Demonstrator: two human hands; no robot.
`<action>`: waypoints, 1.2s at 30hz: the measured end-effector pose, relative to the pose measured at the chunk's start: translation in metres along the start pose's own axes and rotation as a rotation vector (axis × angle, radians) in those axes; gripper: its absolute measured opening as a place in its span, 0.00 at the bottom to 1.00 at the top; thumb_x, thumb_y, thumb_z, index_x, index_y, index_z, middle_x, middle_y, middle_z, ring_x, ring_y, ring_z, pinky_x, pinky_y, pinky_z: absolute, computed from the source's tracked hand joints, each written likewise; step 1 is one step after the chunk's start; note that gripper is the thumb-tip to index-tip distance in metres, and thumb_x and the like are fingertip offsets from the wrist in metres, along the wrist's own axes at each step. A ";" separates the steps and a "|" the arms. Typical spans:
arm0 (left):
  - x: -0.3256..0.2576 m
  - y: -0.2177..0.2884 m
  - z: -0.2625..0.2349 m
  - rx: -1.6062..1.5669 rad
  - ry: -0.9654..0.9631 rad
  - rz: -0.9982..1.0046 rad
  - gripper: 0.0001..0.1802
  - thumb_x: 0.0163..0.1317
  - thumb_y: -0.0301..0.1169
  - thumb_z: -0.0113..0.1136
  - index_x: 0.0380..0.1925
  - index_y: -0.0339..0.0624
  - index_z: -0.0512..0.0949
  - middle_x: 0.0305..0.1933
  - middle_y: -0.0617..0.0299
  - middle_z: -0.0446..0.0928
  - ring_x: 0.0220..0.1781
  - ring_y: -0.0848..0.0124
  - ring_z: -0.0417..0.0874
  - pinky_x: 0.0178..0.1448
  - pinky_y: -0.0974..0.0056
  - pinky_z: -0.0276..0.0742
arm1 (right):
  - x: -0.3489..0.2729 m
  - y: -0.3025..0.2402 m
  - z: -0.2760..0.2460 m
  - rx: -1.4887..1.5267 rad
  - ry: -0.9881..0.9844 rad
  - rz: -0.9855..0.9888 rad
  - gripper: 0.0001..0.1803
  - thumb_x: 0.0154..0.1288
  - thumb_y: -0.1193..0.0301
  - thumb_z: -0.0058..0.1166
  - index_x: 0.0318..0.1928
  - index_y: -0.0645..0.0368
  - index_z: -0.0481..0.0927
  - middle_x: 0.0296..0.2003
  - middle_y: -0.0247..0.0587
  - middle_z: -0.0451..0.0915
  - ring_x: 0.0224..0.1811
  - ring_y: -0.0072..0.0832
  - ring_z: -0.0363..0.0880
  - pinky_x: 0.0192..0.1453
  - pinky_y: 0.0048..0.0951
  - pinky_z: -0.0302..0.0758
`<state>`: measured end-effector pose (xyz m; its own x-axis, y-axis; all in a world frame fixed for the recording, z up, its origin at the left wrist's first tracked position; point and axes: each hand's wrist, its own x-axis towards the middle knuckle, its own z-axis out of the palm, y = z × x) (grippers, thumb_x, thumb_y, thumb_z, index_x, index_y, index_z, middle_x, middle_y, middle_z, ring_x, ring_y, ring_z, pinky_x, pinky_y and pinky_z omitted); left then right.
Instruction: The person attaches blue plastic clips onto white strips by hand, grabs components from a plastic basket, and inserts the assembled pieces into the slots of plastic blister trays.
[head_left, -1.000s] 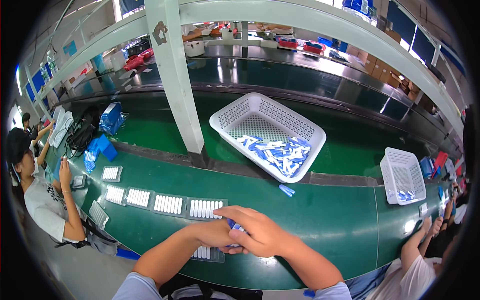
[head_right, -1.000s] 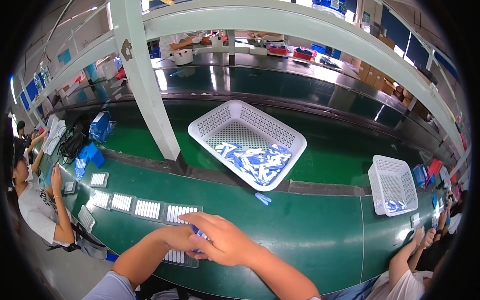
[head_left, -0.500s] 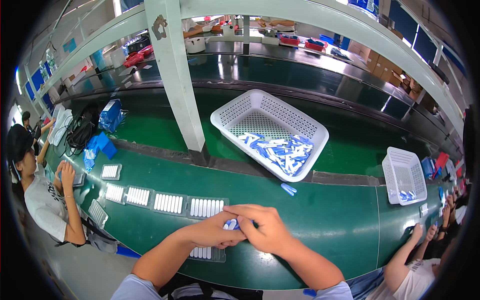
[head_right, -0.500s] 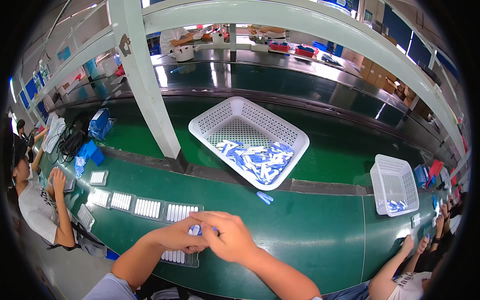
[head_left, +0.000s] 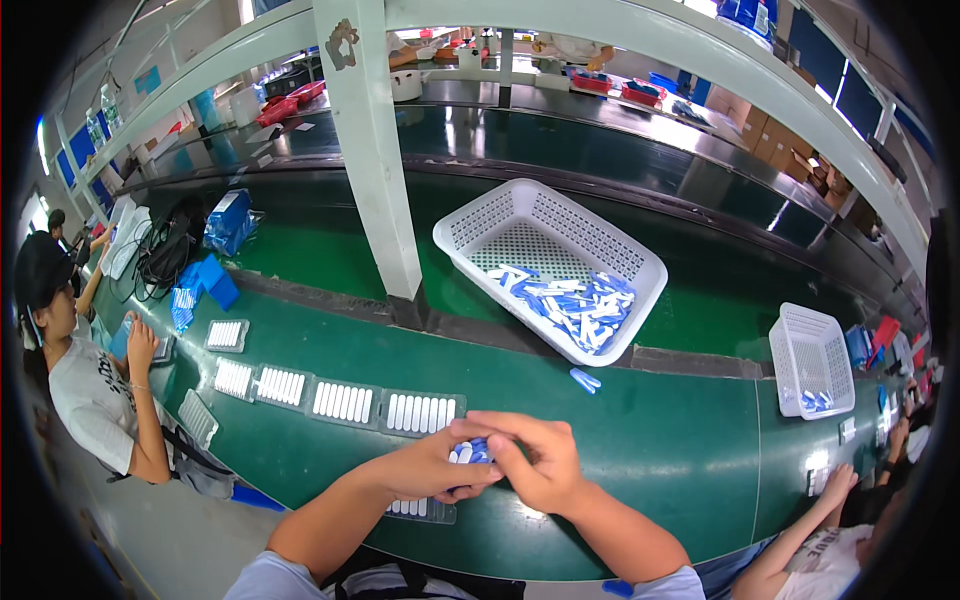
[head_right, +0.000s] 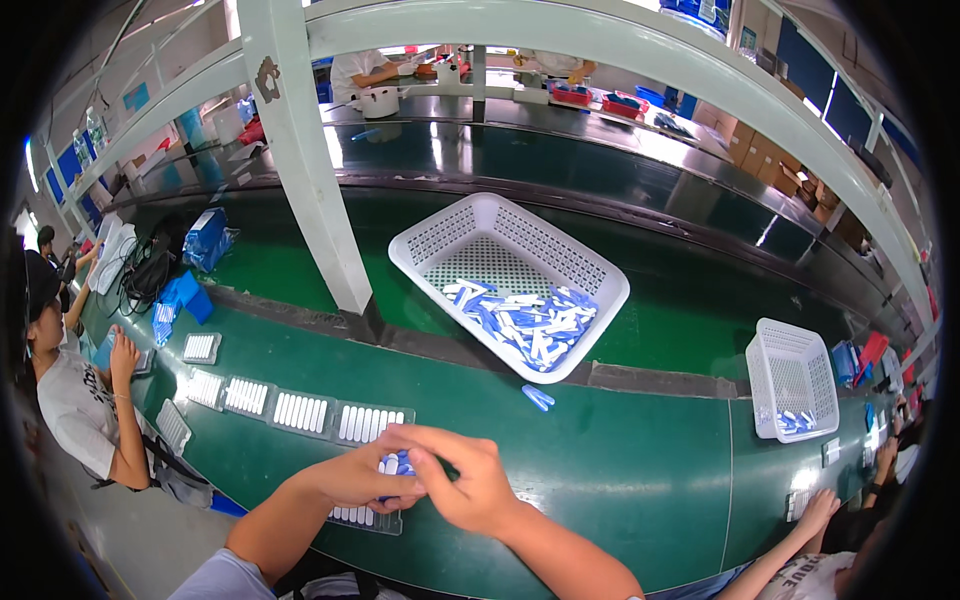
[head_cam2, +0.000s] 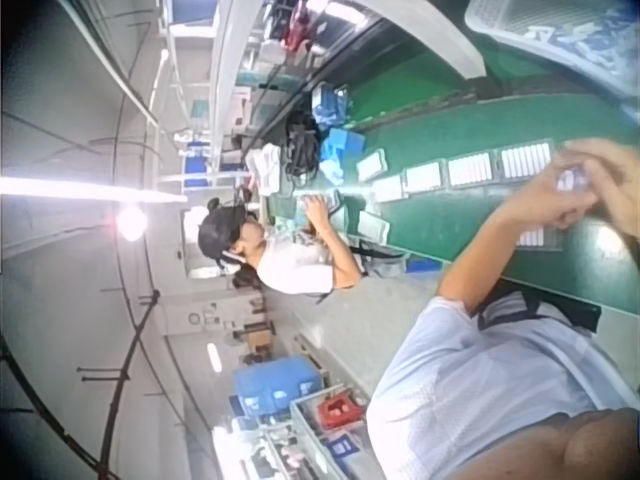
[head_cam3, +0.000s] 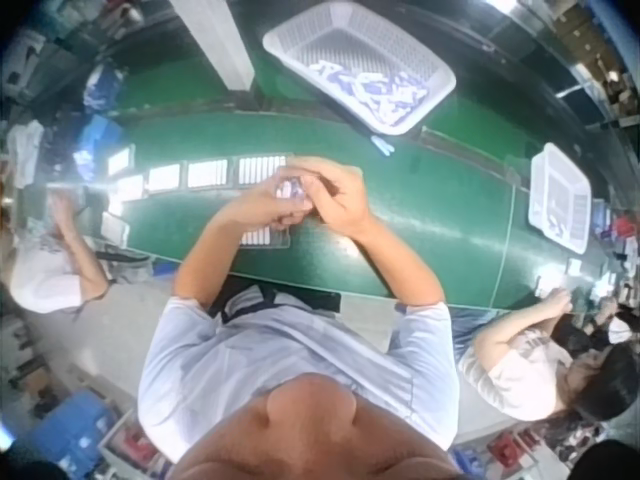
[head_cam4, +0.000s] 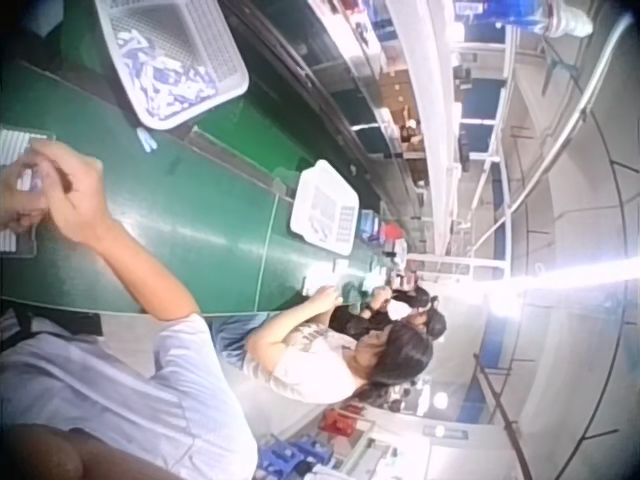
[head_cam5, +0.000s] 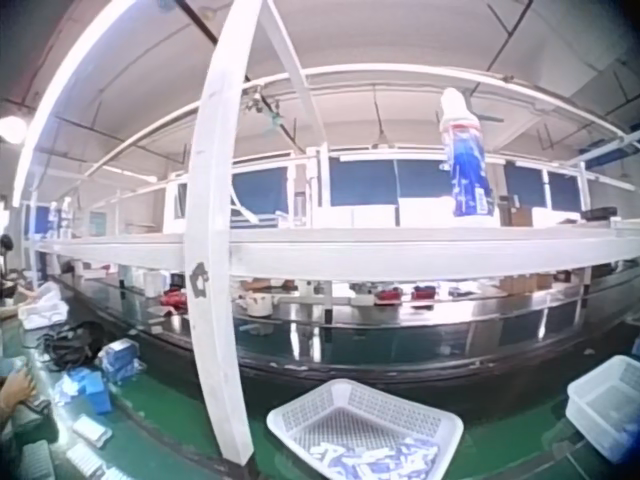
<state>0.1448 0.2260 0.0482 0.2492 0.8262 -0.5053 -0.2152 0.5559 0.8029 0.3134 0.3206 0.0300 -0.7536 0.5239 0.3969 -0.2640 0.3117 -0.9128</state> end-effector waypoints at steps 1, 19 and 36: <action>-0.004 0.005 0.002 -0.037 -0.032 0.028 0.14 0.71 0.36 0.64 0.50 0.43 0.74 0.24 0.68 0.68 0.23 0.81 0.66 0.22 0.74 0.56 | -0.001 0.003 0.000 0.099 0.029 0.043 0.19 0.75 0.77 0.47 0.63 0.70 0.76 0.56 0.54 0.83 0.55 0.41 0.86 0.57 0.33 0.81; -0.081 -0.091 0.009 -0.344 -0.236 0.012 0.10 0.73 0.40 0.60 0.37 0.47 0.79 0.22 0.71 0.65 0.19 0.82 0.62 0.22 0.73 0.55 | -0.021 -0.028 0.066 -0.202 -0.657 -0.108 0.34 0.69 0.59 0.61 0.69 0.63 0.70 0.70 0.52 0.70 0.75 0.53 0.64 0.74 0.50 0.65; -0.149 -0.179 -0.009 -1.046 -0.131 0.079 0.08 0.75 0.34 0.56 0.37 0.43 0.73 0.28 0.62 0.73 0.27 0.73 0.74 0.28 0.68 0.70 | -0.103 -0.040 0.189 -0.305 -0.182 0.142 0.58 0.44 0.58 0.82 0.73 0.61 0.62 0.71 0.58 0.65 0.74 0.57 0.65 0.72 0.51 0.66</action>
<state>0.1383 0.0044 -0.0232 0.2854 0.8820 -0.3749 -0.9263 0.3543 0.1282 0.2882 0.1045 0.0075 -0.8719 0.4378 0.2195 0.0215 0.4821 -0.8758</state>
